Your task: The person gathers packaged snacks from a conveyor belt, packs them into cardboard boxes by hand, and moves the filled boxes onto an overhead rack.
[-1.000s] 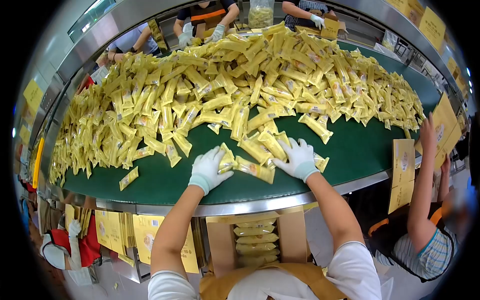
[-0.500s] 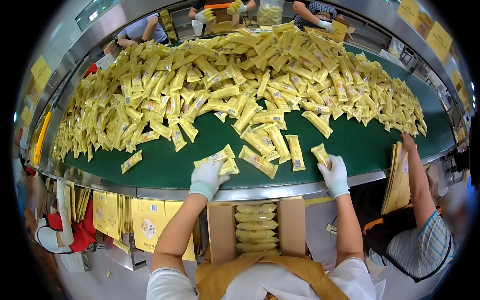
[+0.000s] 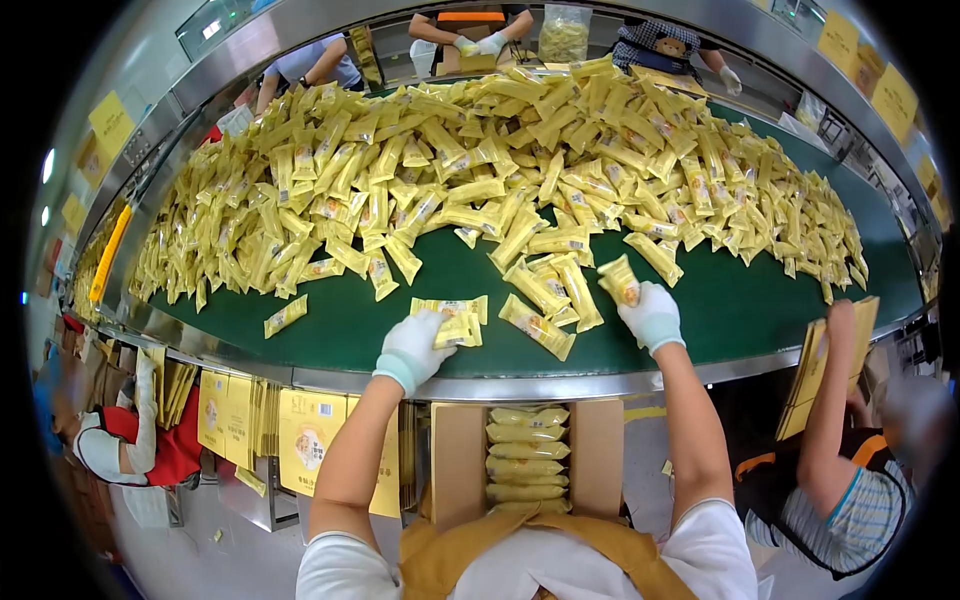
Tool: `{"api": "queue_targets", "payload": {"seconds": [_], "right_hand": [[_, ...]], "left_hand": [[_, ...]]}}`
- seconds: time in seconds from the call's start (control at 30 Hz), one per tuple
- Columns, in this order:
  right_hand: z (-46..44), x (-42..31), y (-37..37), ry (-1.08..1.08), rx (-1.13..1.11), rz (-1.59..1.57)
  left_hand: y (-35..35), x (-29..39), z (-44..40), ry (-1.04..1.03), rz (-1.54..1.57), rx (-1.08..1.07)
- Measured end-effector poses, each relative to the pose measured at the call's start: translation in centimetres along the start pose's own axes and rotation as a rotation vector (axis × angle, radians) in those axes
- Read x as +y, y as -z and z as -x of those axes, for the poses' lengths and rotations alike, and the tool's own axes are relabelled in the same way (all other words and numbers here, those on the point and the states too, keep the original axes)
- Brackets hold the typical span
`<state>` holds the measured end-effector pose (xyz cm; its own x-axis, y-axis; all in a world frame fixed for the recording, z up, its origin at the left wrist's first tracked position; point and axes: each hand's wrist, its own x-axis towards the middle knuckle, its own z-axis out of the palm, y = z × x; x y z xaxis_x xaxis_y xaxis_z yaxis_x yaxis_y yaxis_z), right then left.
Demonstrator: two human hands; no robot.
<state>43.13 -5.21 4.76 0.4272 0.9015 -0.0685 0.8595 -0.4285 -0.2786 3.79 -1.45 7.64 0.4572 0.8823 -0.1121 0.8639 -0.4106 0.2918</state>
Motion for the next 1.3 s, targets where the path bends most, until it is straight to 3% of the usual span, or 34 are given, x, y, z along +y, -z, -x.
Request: {"api": "queue_targets", "payload": {"seconds": [0.07, 0.13, 0.2, 0.27, 0.33, 0.4, 0.57, 0.7, 0.8, 0.93, 1.03, 1.13, 1.3], "right_hand": [[2.5, -3.1, 4.4, 0.086, 0.059, -0.254], [3.4, -4.9, 4.0, 0.376, 0.087, -0.455], [4.7, -8.5, 3.5, 0.466, -0.08, -0.406], [4.9, -11.7, 0.6, 0.452, -0.188, -0.111], [4.7, -11.9, -3.3, 0.594, -0.147, 0.074], [4.2, -11.9, -5.1, 0.596, -0.15, 0.137], [2.7, -8.3, -4.1, 0.664, -0.02, 0.213], [2.9, -2.5, -3.3, 0.751, 0.22, 0.231], [5.3, -1.7, -1.4, 0.805, 0.165, 0.183], [7.7, -1.4, -3.1, 0.805, 0.266, 0.164], [6.9, -1.0, -2.6, 0.769, 0.167, 0.206], [6.4, -1.5, -0.5, 0.685, -0.138, 0.213], [7.1, 0.2, -2.4, 0.951, 0.207, 0.172]], "left_hand": [[0.0, -0.6, -0.4, -0.001, 0.014, 0.052], [-0.9, -1.0, -0.8, -0.06, -0.015, -0.036], [-1.3, 0.6, -1.3, -0.058, -0.111, -0.198], [-3.1, 0.8, -1.4, -0.064, -0.181, -0.14], [-3.9, 0.7, -1.1, -0.034, -0.183, -0.096], [-4.1, 0.6, -0.4, -0.033, -0.166, -0.071], [-4.0, 0.3, -1.2, -0.02, -0.111, -0.039], [-5.2, -0.7, -2.4, -0.073, -0.115, 0.25], [-5.8, -0.7, -3.0, -0.088, -0.204, 0.099], [-5.8, -0.2, -0.9, -0.289, -0.228, 0.183], [-5.3, 0.3, 1.4, -0.295, -0.278, 0.186], [-5.9, -0.6, 2.2, -0.3, -0.282, 0.177], [-7.0, -0.8, 2.5, -0.294, -0.381, 0.247]]}}
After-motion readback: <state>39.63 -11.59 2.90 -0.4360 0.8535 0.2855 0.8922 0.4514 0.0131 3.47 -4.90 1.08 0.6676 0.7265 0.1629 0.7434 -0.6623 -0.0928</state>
